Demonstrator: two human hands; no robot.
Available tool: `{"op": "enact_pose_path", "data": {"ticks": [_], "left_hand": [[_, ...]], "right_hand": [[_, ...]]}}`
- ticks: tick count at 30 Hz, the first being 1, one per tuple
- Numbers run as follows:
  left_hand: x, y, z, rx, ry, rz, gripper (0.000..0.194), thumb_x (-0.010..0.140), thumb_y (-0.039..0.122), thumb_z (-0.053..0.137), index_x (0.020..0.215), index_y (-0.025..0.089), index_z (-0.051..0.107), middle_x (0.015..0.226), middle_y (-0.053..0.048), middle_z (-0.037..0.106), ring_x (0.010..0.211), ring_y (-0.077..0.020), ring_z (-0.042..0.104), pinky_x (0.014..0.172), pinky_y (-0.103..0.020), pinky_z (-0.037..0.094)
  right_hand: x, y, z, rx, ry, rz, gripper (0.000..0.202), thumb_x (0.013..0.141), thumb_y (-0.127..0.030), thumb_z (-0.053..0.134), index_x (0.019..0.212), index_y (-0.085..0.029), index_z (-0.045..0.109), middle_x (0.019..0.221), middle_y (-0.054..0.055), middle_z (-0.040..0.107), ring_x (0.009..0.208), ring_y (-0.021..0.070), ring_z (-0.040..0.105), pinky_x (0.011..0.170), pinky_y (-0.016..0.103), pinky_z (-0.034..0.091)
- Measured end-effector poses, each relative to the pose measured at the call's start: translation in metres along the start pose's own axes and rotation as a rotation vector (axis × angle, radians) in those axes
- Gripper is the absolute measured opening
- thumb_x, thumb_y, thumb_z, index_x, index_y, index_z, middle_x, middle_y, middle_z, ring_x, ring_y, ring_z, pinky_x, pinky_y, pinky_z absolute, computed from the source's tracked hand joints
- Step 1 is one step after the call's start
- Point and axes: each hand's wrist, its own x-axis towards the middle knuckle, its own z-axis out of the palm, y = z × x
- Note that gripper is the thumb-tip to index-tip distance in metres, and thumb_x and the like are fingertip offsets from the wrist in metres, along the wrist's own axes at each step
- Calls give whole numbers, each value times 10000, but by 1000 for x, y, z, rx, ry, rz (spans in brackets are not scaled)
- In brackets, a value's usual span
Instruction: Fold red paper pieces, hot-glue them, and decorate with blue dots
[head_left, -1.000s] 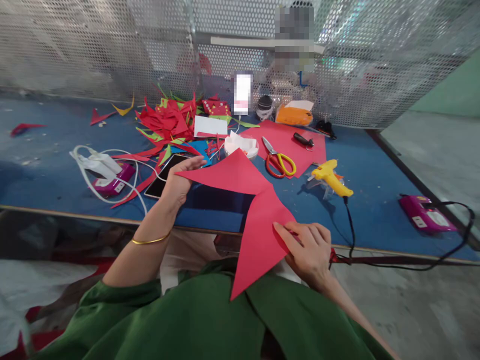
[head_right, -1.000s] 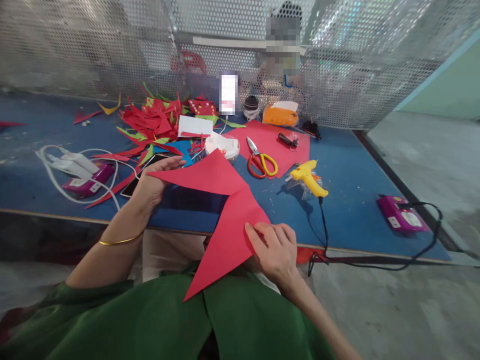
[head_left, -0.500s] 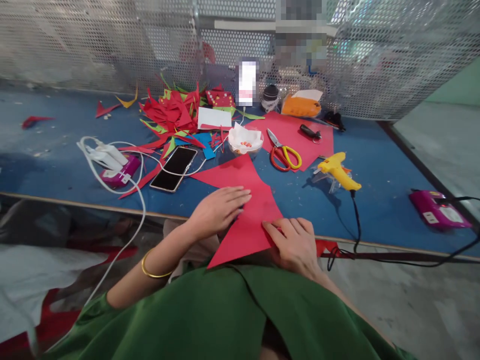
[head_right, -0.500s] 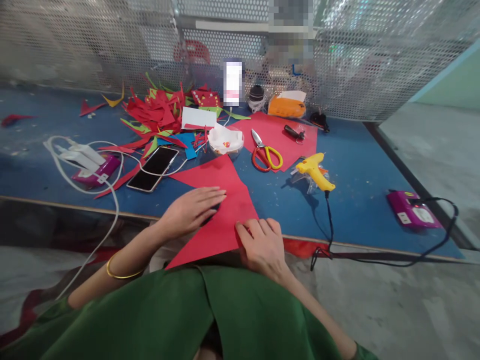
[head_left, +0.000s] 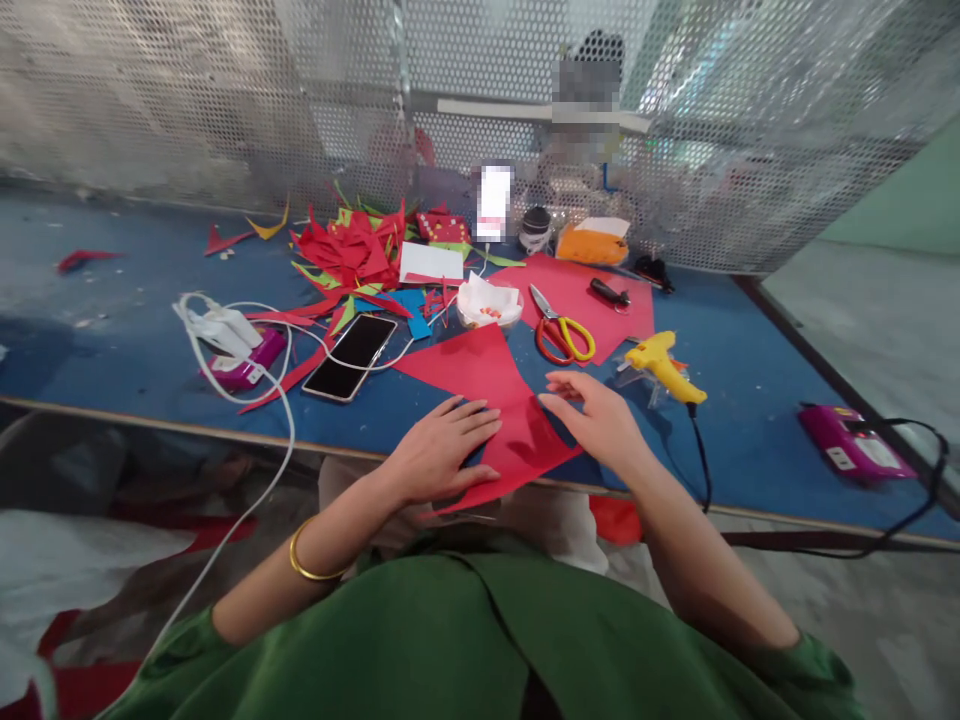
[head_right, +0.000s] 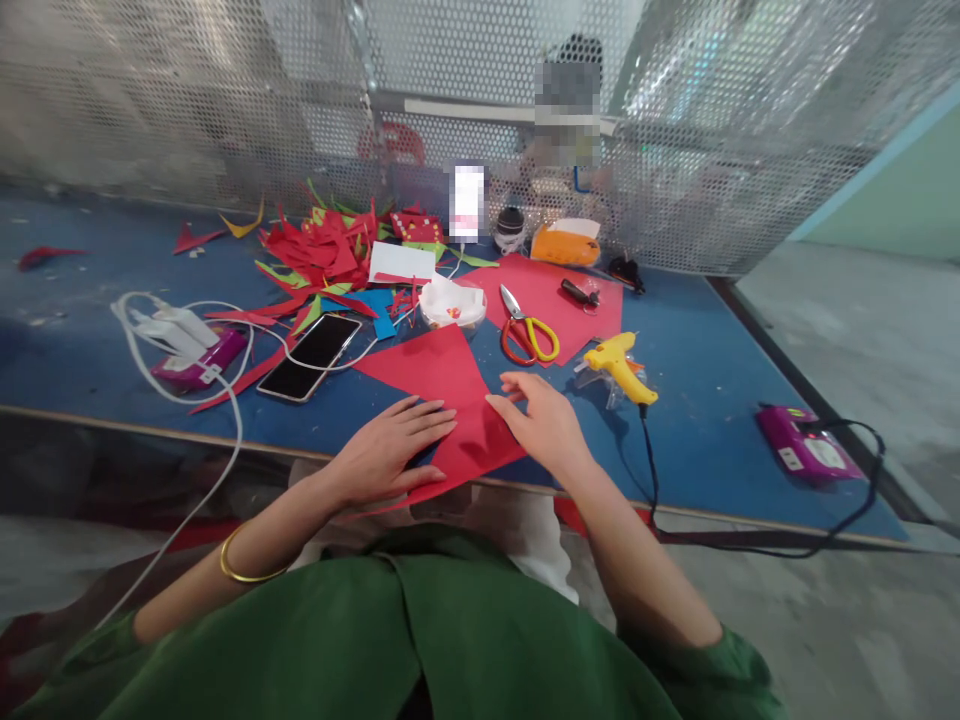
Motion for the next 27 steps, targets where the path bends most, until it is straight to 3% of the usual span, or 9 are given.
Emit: {"op": "enact_pose_path", "data": {"ticks": [1,5,10,13,15,17,19,22,27], "left_hand": [[-1,1,1,4,4,-1,659,948,625,458,1402,153,530,1498,-93,513,1423,-271,415,1207,-460,235],[-3,2,2,8,5,5,657,946,611,476,1430,167,500,1515,-86,495,1428,-287,403,1199,-493,248],[-3,1,2,-1,25,9,625,938,592,507,1412,184,518,1488,-97,526,1411,-307,426,1186,-529,280],[-5,1,5,-43,109,17,592,920,561,563,1372,177,551,1469,-131,540,1389,-323,456,1155,-547,336],[-8,3,8,-130,261,-42,495,922,486,600,1302,169,596,1421,-149,581,1330,-303,525,1109,-505,413],[-10,5,8,-276,455,-185,359,920,404,623,1188,166,644,1289,-143,665,1204,-264,619,1019,-435,498],[-10,8,7,-482,557,-377,277,900,373,645,1089,171,659,1127,-115,720,1047,-229,681,909,-383,549],[-3,10,2,-848,493,-578,304,855,397,678,1059,174,645,1053,-89,736,972,-210,698,864,-357,554],[22,17,-9,-1312,358,-641,406,797,413,728,1100,154,649,1042,-77,737,961,-171,686,876,-299,518]], "right_hand": [[17,1,2,-37,-66,77,379,810,-393,693,1130,-191,669,1064,85,738,925,211,686,879,368,514],[79,2,17,-69,-105,114,424,763,-410,741,1106,-168,677,1014,95,754,906,208,701,832,334,524],[112,-2,47,-52,-126,136,334,627,-369,827,859,-165,701,830,66,740,788,208,675,693,291,486],[110,-2,55,38,-136,118,178,610,-275,787,678,-185,649,660,-6,662,664,161,608,610,262,438],[102,-2,49,124,-127,106,165,626,-286,745,623,-194,608,596,-40,595,603,132,547,565,248,403],[92,-2,38,215,-99,100,207,630,-338,727,605,-199,576,571,-54,546,567,116,488,531,243,371],[82,-2,25,301,-56,102,262,625,-392,729,601,-203,548,553,-61,501,534,102,427,502,242,330],[67,-5,11,415,18,107,292,634,-440,721,636,-200,554,537,-69,453,496,81,335,474,238,257],[55,-13,9,570,165,95,254,649,-415,701,723,-192,605,536,-83,425,476,69,296,464,233,233]]}}
